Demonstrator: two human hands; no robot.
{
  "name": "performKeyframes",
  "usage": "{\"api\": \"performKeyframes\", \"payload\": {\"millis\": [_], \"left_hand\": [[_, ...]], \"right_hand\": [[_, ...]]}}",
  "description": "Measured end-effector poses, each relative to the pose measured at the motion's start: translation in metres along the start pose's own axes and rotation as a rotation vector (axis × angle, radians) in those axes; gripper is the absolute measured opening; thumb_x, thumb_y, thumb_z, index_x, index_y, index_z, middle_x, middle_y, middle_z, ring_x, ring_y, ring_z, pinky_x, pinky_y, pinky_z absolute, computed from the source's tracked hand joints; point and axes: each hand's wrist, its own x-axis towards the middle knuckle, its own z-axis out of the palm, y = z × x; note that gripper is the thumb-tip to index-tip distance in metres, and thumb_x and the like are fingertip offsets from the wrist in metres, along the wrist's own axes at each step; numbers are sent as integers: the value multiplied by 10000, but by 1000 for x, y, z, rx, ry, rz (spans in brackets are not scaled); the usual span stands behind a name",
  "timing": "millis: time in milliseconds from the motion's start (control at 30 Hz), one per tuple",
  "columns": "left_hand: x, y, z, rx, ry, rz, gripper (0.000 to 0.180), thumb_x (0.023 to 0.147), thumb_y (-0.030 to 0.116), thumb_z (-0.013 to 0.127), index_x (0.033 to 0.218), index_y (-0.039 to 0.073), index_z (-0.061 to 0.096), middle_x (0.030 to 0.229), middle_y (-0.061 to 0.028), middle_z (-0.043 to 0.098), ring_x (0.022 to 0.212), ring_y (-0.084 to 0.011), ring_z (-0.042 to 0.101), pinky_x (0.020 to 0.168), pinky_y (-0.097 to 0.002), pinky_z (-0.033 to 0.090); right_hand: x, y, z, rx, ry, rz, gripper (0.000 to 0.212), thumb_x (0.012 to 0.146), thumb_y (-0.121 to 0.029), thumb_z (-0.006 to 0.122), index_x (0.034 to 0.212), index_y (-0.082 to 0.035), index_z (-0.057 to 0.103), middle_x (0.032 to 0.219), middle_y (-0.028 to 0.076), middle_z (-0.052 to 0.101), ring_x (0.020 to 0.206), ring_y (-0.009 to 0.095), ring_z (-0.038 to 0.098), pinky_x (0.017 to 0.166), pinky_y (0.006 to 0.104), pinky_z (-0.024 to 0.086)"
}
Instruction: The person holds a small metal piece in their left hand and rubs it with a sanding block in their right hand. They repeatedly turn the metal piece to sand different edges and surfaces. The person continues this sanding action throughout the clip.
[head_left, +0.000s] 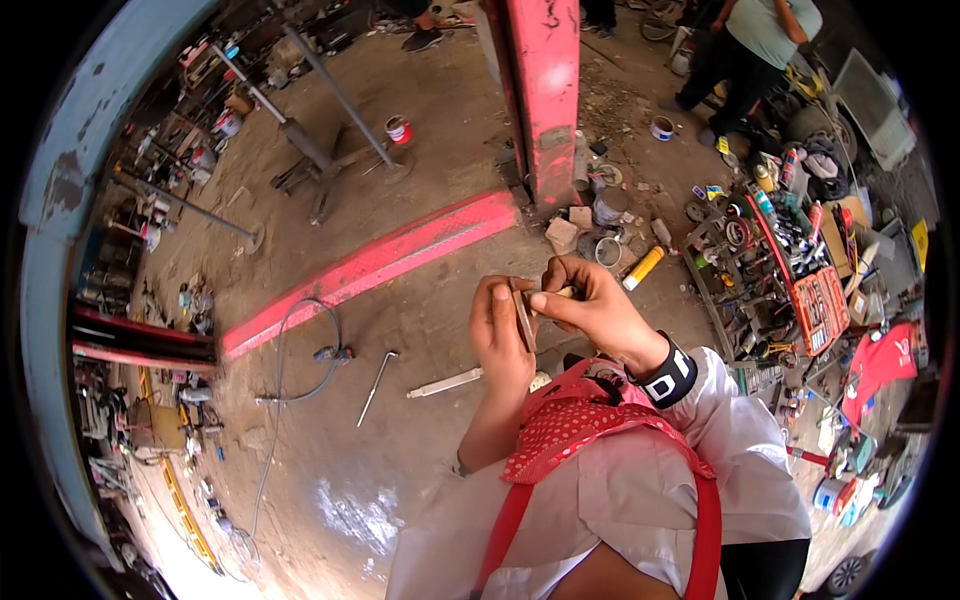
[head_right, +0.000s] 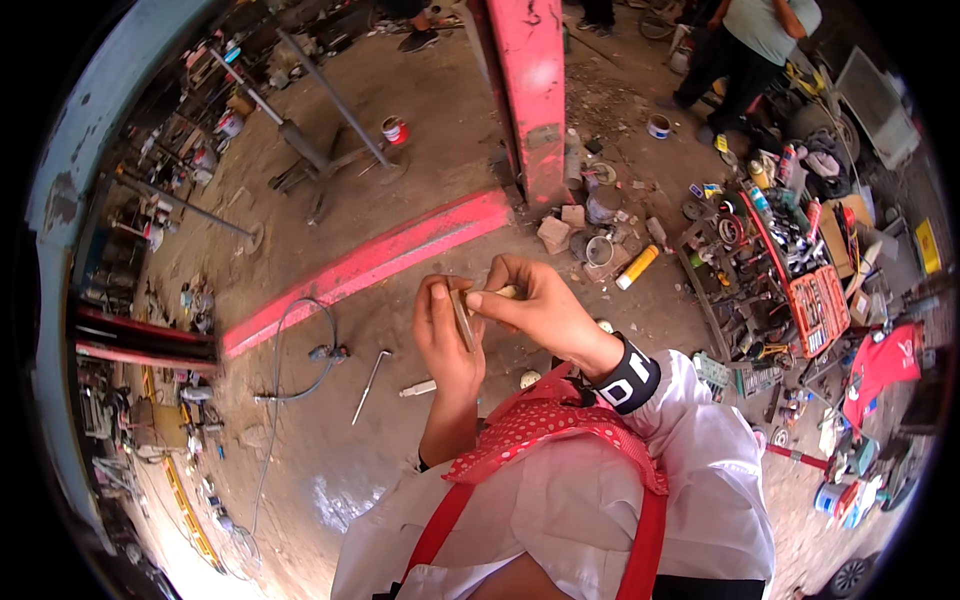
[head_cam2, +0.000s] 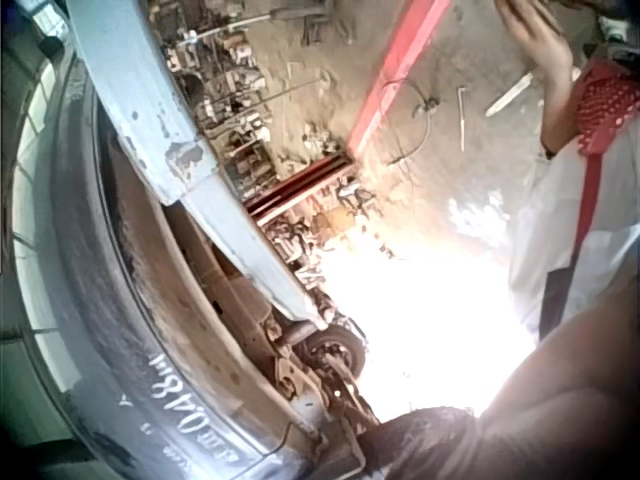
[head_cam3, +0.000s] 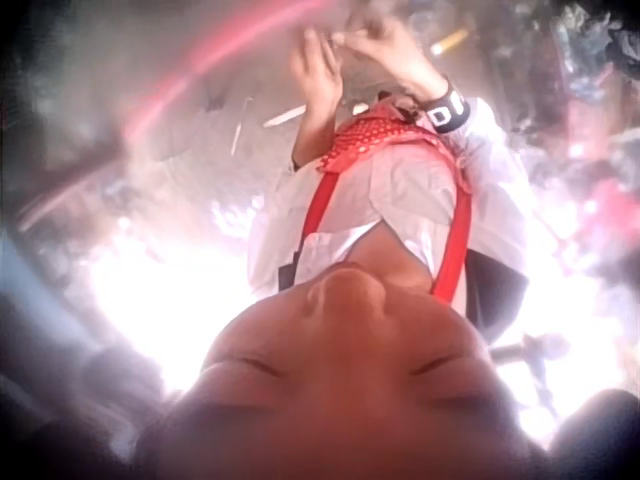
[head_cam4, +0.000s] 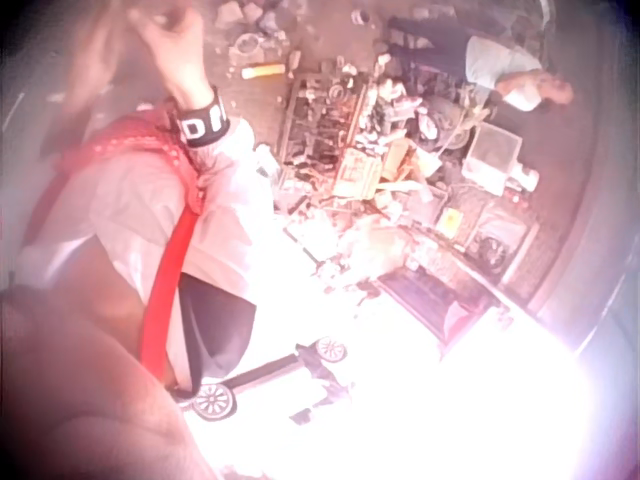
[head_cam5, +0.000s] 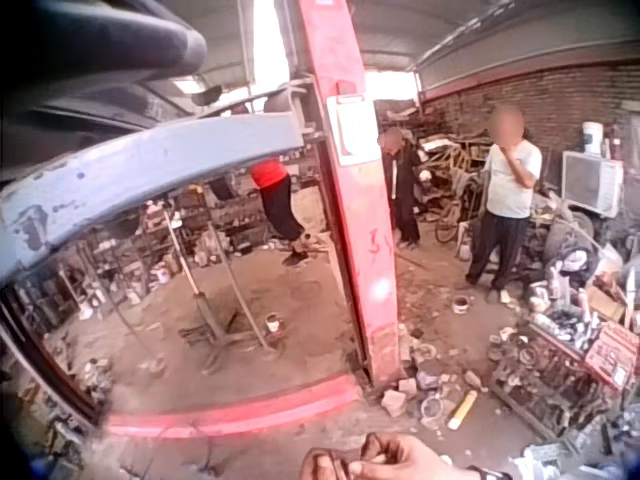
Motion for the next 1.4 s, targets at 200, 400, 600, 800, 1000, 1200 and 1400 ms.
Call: {"api": "performKeyframes", "payload": {"millis": [200,400,600,800,1000,1200,1400], "left_hand": [[17,-13,19,-92,-117,-52,281,1009,259,411,925,14,520,535,43,358,386,-34,271,369,-212,220],[25,-9,51,-303,-206,-369,309,1009,305,412,965,13,502,526,38,385,366,-42,283,359,-215,227],[28,10,92,-308,-225,-436,333,1007,336,410,973,13,483,533,35,379,378,-42,280,376,-218,213],[31,9,128,-227,-246,-354,328,1009,324,405,950,9,476,533,27,363,411,-43,280,396,-222,213],[44,-16,162,-126,-212,-333,320,1016,302,385,948,7,490,518,26,358,394,-44,267,386,-223,219],[54,-52,192,-105,-243,-394,310,1016,298,385,959,14,498,517,31,370,375,-36,297,352,-209,219],[55,-71,212,-135,-208,-461,309,1010,299,402,941,13,498,542,33,384,394,-37,300,372,-211,223]], "right_hand": [[-11,20,-25,1202,-114,211,224,981,-225,494,826,-78,425,691,-15,369,504,46,317,452,192,279],[-18,4,-46,1416,-88,237,256,1014,-272,399,860,-68,422,646,-9,381,427,54,304,410,187,289],[-25,-26,-69,1376,-114,192,251,1011,-313,390,874,-102,395,593,-13,378,414,58,322,431,206,281],[-18,-40,-97,1407,-189,213,323,1013,-369,333,881,-87,418,579,1,402,410,69,341,422,216,275],[-9,-44,-139,1525,-252,245,350,1012,-380,329,854,-80,414,569,10,392,410,81,341,415,225,271],[-10,-43,-183,1561,-263,223,366,1010,-393,318,833,-91,427,547,-9,375,399,71,315,403,219,257],[-22,-55,-207,1224,-104,167,372,1015,-418,302,827,-110,391,616,-17,373,430,55,276,438,208,237]]}}
